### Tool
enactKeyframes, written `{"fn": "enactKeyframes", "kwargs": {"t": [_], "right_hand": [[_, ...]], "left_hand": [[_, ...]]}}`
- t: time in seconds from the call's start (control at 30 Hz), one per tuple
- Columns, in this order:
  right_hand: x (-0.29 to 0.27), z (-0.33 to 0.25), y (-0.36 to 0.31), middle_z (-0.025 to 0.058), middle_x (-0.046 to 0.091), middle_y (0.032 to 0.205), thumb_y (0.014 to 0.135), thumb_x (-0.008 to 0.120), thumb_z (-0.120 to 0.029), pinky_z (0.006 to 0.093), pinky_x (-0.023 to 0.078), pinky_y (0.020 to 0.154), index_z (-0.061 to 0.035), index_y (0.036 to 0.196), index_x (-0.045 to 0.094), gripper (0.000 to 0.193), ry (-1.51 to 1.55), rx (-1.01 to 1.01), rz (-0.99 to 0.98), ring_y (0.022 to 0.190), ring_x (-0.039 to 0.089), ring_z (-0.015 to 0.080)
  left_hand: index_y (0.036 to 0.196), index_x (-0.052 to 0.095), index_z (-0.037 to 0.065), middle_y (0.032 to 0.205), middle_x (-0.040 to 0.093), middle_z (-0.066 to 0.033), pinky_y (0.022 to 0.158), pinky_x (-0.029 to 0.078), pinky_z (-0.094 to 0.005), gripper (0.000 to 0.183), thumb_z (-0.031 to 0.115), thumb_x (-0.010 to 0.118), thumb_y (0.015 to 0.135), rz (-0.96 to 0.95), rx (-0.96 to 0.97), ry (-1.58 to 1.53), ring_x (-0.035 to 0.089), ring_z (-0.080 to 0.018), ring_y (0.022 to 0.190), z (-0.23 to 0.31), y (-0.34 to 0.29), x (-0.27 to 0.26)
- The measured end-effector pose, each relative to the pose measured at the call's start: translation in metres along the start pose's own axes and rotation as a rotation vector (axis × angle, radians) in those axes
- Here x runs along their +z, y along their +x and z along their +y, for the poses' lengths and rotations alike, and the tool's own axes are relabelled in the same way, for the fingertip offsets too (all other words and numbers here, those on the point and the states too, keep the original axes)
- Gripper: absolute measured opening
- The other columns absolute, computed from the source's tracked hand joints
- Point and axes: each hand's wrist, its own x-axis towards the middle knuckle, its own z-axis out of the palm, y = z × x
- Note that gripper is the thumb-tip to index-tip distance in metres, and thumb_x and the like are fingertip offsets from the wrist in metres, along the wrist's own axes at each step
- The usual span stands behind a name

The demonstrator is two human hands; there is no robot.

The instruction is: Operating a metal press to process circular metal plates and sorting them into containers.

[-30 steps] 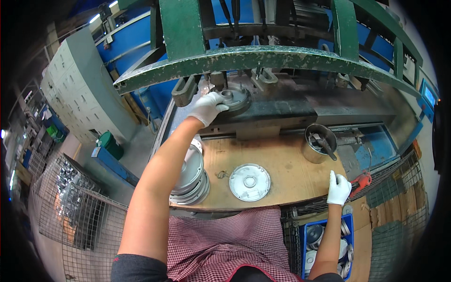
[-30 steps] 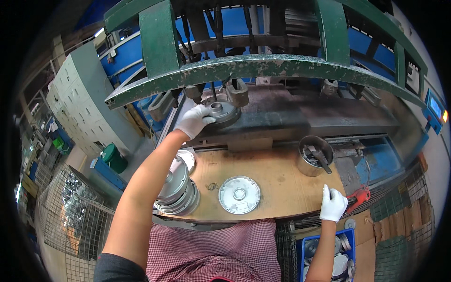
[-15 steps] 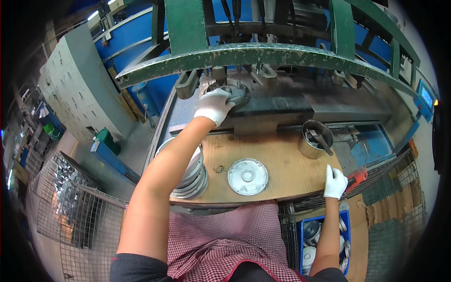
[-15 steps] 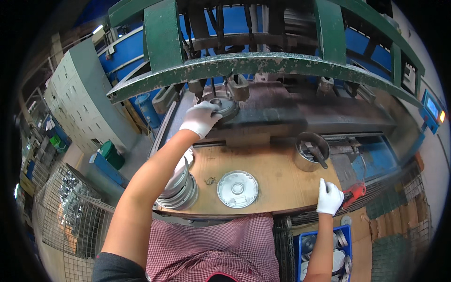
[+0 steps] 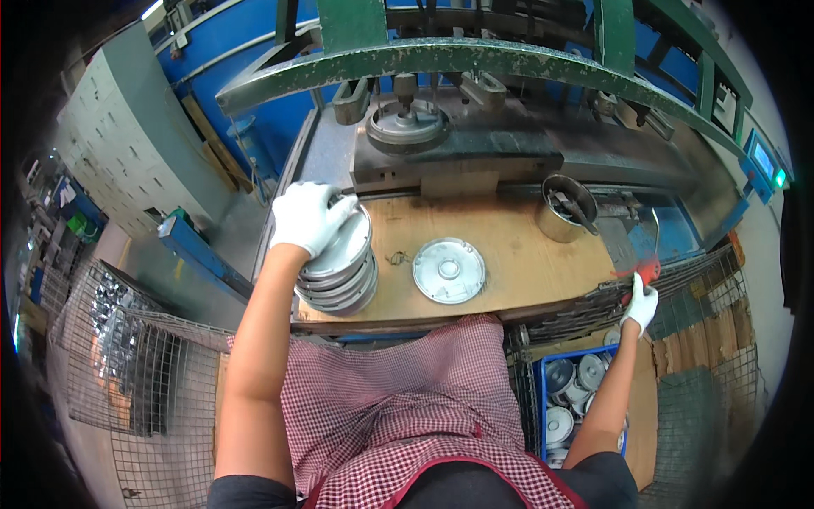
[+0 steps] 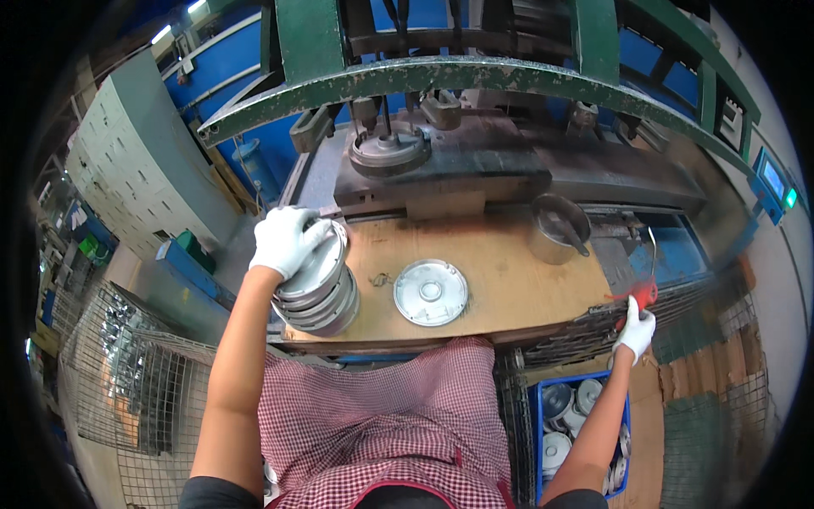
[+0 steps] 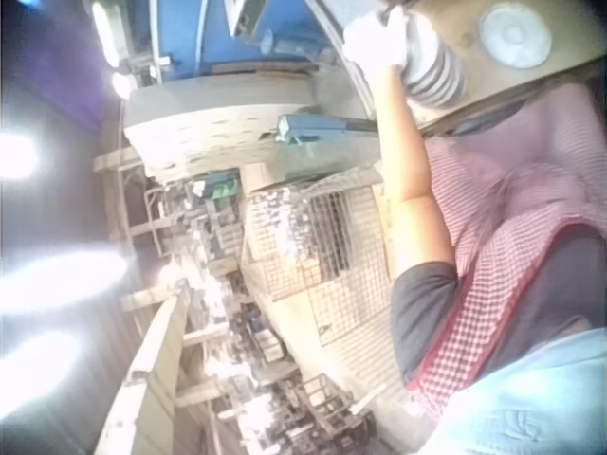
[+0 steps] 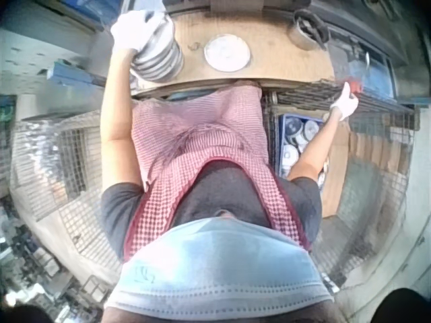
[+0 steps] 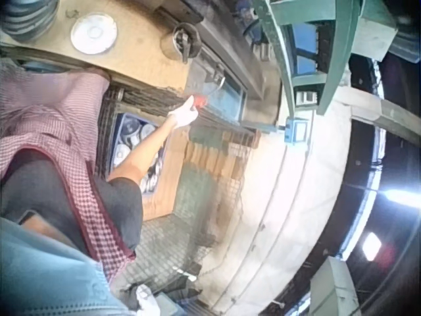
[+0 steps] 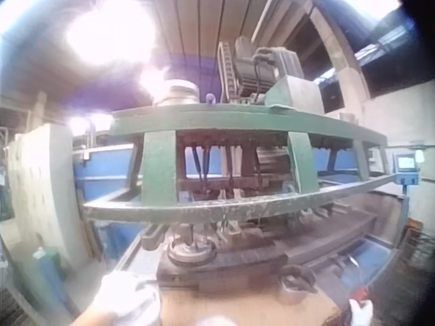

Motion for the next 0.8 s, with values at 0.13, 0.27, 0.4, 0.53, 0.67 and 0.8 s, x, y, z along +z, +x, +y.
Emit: {"fn": "enactKeyframes", "kwargs": {"t": [0.13,0.27,0.4,0.53,0.67,0.8], "right_hand": [[-0.007,-0.076,-0.029,0.0109,0.061,0.089,0.082,0.072,-0.035,0.0268,0.047,0.055,0.0023,0.099,0.062,0.042,0.527,-0.017,-0.146,0.061,0.053,0.0110],[-0.029,-0.155,-0.082,0.0069,0.062,0.076,0.085,0.064,-0.037,0.0259,0.048,0.051,-0.0029,0.098,0.066,0.036,0.283,0.016,-1.007,0.061,0.057,0.0094],[0.002,-0.186,-0.150,0.0189,0.068,0.089,0.087,0.055,-0.052,0.0391,0.051,0.073,-0.0024,0.101,0.066,0.053,-0.539,-0.589,-1.151,0.085,0.066,0.0330],[0.017,-0.192,-0.169,0.0233,0.066,0.098,0.086,0.053,-0.056,0.0423,0.047,0.085,-0.0004,0.102,0.064,0.059,-0.719,-0.662,-1.139,0.095,0.061,0.0407],[0.032,-0.201,-0.191,0.0228,0.065,0.105,0.088,0.051,-0.056,0.0422,0.047,0.086,-0.0019,0.104,0.064,0.058,-0.743,-0.709,-1.224,0.099,0.060,0.0390],[0.052,-0.214,-0.219,0.0215,0.065,0.108,0.089,0.049,-0.057,0.0420,0.047,0.088,-0.0030,0.107,0.063,0.058,-0.768,-0.799,-1.320,0.101,0.061,0.0378]], "left_hand": [[0.104,0.069,0.008,0.106,0.067,-0.0174,0.089,0.046,-0.0408,0.055,0.057,0.050,0.087,-0.177,-0.180,-0.219,0.061,-0.0341,0.102,-0.004,0.001,0.003],[0.113,0.065,0.006,0.106,0.067,-0.0193,0.087,0.048,-0.0382,0.060,0.058,0.047,0.089,-0.290,-0.197,-0.244,0.064,-0.0334,0.097,-0.007,0.005,0.002],[0.114,0.065,0.007,0.108,0.067,-0.0183,0.089,0.047,-0.0375,0.060,0.059,0.046,0.089,-0.309,-0.205,-0.229,0.064,-0.0322,0.101,-0.007,0.006,0.002],[0.114,0.065,0.008,0.109,0.066,-0.0178,0.090,0.047,-0.0374,0.061,0.059,0.045,0.089,-0.325,-0.221,-0.214,0.063,-0.0317,0.102,-0.007,0.005,0.001],[0.114,0.065,0.008,0.111,0.066,-0.0171,0.090,0.047,-0.0371,0.062,0.060,0.045,0.088,-0.320,-0.213,-0.214,0.063,-0.0309,0.102,-0.007,0.004,0.001],[0.115,0.065,0.008,0.113,0.066,-0.0159,0.092,0.046,-0.0368,0.065,0.062,0.043,0.088,-0.327,-0.224,-0.196,0.062,-0.0302,0.105,-0.008,0.003,0.001]]}}
